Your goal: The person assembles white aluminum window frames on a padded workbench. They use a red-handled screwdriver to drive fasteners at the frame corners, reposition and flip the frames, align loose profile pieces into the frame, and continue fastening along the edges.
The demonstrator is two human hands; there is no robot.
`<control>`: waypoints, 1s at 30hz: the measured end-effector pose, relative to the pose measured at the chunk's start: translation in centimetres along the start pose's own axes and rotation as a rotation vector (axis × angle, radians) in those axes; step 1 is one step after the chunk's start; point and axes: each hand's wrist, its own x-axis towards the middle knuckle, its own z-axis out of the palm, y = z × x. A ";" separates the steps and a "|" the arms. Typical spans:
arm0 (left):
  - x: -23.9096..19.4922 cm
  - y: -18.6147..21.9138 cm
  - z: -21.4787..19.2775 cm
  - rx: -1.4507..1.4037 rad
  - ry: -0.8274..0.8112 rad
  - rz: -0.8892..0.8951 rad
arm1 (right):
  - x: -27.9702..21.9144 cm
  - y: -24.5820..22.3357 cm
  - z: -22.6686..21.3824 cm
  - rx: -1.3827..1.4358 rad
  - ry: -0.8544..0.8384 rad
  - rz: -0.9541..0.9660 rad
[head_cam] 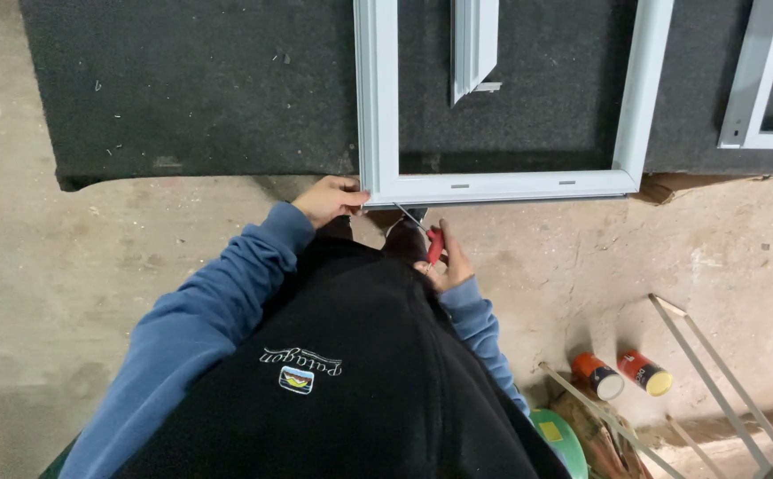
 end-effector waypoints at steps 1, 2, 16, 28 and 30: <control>-0.4 0.1 0.2 0.002 0.002 0.000 | 0.2 -1.0 0.2 0.002 0.000 -0.002; -0.8 0.3 0.5 0.100 0.065 0.007 | 0.5 -2.0 0.4 -0.236 0.126 -0.063; -1.3 -0.1 0.9 0.286 0.066 0.124 | 2.1 11.4 0.1 1.085 -0.005 0.616; -4.9 5.3 8.9 0.848 0.585 0.409 | 2.6 -3.2 -0.7 0.248 0.244 0.303; -5.9 6.4 9.0 0.877 0.557 0.275 | 2.0 -3.8 -0.3 -0.162 0.124 -0.048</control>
